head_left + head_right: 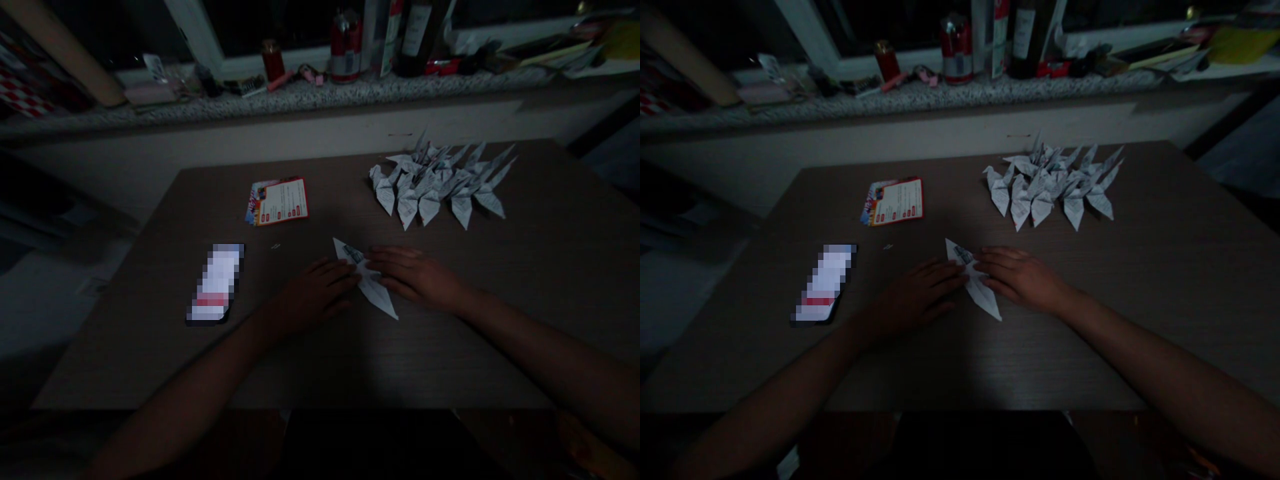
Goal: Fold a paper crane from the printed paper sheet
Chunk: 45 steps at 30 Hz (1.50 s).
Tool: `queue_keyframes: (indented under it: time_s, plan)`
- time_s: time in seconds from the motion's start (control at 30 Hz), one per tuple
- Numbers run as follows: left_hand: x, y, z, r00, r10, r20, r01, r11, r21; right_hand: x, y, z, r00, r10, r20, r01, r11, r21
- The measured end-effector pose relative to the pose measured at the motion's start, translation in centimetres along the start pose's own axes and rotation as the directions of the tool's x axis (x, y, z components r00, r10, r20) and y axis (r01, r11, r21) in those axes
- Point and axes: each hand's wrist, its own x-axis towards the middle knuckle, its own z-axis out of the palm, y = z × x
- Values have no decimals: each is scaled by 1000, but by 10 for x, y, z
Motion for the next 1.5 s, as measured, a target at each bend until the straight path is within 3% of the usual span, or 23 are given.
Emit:
queue_keyframes:
  time_s: [0.23, 0.47, 0.73, 1.07, 1.5]
  plan:
    - [-1, 1, -9, 993, -99, -69, 102, 994, 34, -2, -2, -1, 999, -37, 26, 38, 999, -37]
    - [-1, 2, -8, 975, -210, -73, 214, 975, 62, -1, -12, -1, 983, -173, 65, 172, 985, 18]
    - [2, -3, 1, 989, -130, -67, 133, 990, 36, -1, -12, 5, 993, -119, -18, 119, 992, -41]
    - [3, -1, 6, 993, -32, -115, 34, 999, 15, 1, -14, 12, 1000, -6, 1, 6, 999, 52]
    - [10, 3, 19, 970, -108, -218, 83, 989, -121, 4, -16, 14, 997, 39, -66, -33, 995, 94]
